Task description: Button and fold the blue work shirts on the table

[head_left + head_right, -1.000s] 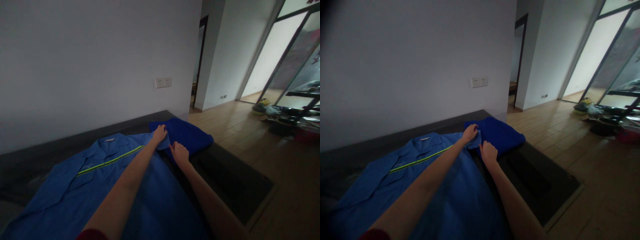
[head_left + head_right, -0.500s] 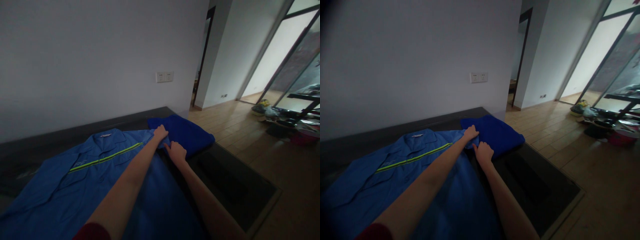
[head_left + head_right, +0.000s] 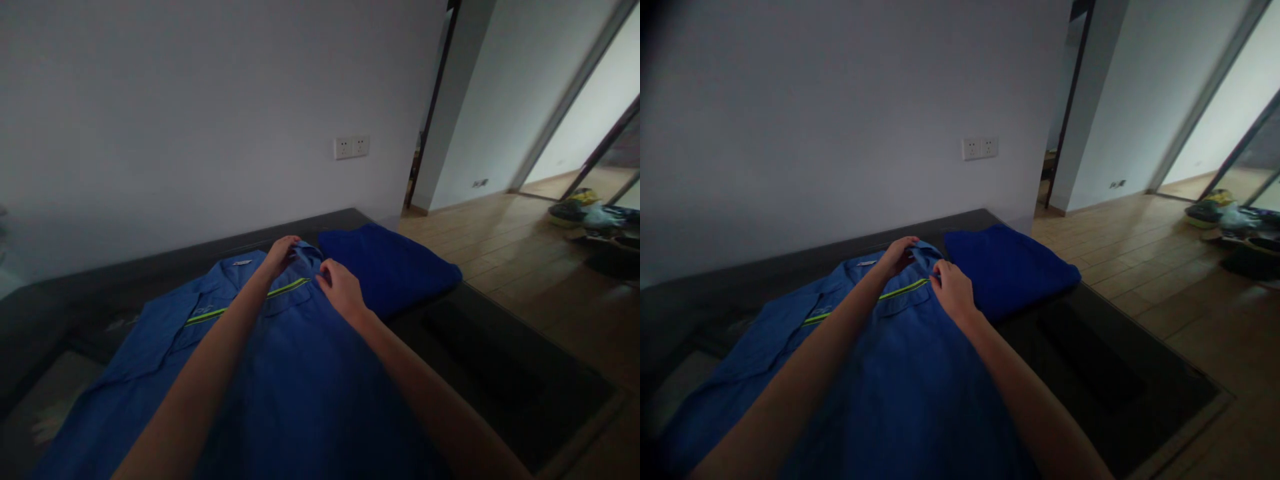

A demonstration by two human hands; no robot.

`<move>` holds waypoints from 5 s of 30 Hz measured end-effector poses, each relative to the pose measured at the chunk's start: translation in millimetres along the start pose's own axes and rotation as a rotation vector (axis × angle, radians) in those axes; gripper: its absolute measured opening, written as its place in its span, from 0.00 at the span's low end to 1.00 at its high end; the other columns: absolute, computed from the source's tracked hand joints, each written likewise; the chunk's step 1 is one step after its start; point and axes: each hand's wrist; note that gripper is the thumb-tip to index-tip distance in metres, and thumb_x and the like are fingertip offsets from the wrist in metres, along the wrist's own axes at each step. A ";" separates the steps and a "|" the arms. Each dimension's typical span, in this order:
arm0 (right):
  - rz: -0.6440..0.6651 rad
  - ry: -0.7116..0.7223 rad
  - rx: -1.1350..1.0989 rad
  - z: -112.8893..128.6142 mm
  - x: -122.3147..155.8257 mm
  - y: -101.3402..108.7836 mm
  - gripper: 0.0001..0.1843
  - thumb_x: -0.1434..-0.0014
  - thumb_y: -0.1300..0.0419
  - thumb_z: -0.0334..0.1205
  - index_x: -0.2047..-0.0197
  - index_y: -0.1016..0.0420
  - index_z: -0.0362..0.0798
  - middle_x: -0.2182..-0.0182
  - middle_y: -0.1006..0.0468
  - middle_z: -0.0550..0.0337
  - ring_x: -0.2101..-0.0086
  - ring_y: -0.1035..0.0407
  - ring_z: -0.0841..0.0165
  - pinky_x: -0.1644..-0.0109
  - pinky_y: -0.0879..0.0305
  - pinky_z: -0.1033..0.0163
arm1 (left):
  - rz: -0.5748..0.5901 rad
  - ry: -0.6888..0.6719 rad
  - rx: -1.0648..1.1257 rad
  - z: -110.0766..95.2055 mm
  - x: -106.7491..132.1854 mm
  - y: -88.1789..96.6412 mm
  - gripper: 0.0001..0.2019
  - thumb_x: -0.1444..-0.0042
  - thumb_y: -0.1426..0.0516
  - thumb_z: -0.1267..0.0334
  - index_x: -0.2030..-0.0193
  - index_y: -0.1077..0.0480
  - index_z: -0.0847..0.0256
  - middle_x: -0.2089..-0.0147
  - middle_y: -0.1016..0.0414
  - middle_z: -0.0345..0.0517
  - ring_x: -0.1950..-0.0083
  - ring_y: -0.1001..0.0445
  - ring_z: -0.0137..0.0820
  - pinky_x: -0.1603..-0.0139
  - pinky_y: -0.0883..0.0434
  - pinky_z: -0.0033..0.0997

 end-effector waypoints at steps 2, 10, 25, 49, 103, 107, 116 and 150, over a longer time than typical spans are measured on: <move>0.093 0.130 0.032 8.5 5.8 -9.3 0.07 0.40 0.44 0.34 0.57 0.32 0.47 0.60 0.25 0.56 0.58 0.33 0.66 0.54 0.39 0.62 | -0.017 0.051 -0.005 16.2 12.9 25.1 0.12 0.52 0.48 0.61 0.60 0.31 0.60 0.71 0.31 0.39 0.73 0.31 0.24 0.72 0.31 0.22; 0.241 0.057 0.276 -5.9 26.5 -26.4 0.23 0.43 0.43 0.30 0.44 0.35 0.46 0.48 0.31 0.49 0.49 0.39 0.58 0.49 0.39 0.55 | 0.046 0.156 -0.333 67.5 34.6 63.1 0.08 0.55 0.42 0.64 0.67 0.31 0.62 0.74 0.28 0.40 0.72 0.28 0.30 0.70 0.30 0.28; 0.271 0.053 0.285 -19.0 30.3 -33.3 0.16 0.37 0.50 0.33 0.49 0.28 0.49 0.52 0.27 0.53 0.53 0.35 0.63 0.51 0.39 0.61 | -0.054 -0.023 -0.920 64.7 -37.7 -17.2 0.23 0.42 0.48 0.48 0.54 0.29 0.69 0.51 0.26 0.65 0.48 0.27 0.45 0.50 0.32 0.37; 0.262 0.038 0.329 -18.4 24.9 -24.7 0.16 0.35 0.55 0.30 0.55 0.27 0.48 0.56 0.27 0.53 0.57 0.35 0.65 0.58 0.38 0.64 | -0.043 -0.088 -1.045 66.0 -74.9 -14.8 0.20 0.45 0.45 0.46 0.58 0.23 0.59 0.55 0.23 0.54 0.53 0.25 0.40 0.53 0.30 0.33; 0.469 0.455 0.454 18.5 20.0 -36.0 0.11 0.37 0.48 0.29 0.59 0.25 0.43 0.60 0.23 0.51 0.57 0.32 0.62 0.57 0.40 0.59 | 0.287 -0.503 -1.002 81.8 28.7 77.7 0.22 0.55 0.47 0.75 0.51 0.32 0.56 0.48 0.30 0.46 0.45 0.32 0.36 0.42 0.37 0.33; 0.469 0.473 0.490 11.5 24.1 -35.3 0.11 0.37 0.49 0.30 0.60 0.25 0.44 0.60 0.23 0.51 0.58 0.32 0.63 0.58 0.40 0.60 | 0.115 -0.439 -0.948 86.8 17.2 71.6 0.20 0.56 0.52 0.79 0.58 0.32 0.58 0.54 0.28 0.48 0.50 0.30 0.36 0.46 0.35 0.35; 0.287 0.490 0.460 0.2 20.7 -23.6 0.11 0.35 0.51 0.30 0.60 0.27 0.44 0.61 0.24 0.51 0.59 0.34 0.63 0.58 0.43 0.60 | -0.085 -0.309 -0.726 83.4 -13.9 63.3 0.11 0.57 0.50 0.76 0.67 0.34 0.61 0.67 0.28 0.44 0.63 0.29 0.32 0.58 0.32 0.30; 0.365 -0.050 0.198 -23.6 23.8 -10.3 0.18 0.40 0.47 0.30 0.46 0.30 0.42 0.52 0.26 0.48 0.51 0.34 0.61 0.47 0.37 0.58 | 0.074 -0.299 -1.040 62.6 -18.1 1.7 0.16 0.42 0.50 0.68 0.48 0.31 0.62 0.44 0.29 0.51 0.40 0.33 0.34 0.37 0.39 0.32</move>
Point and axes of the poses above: each hand's wrist, its own x-axis away from the middle knuckle, its own y-axis out of the back of the hand, z = x × y
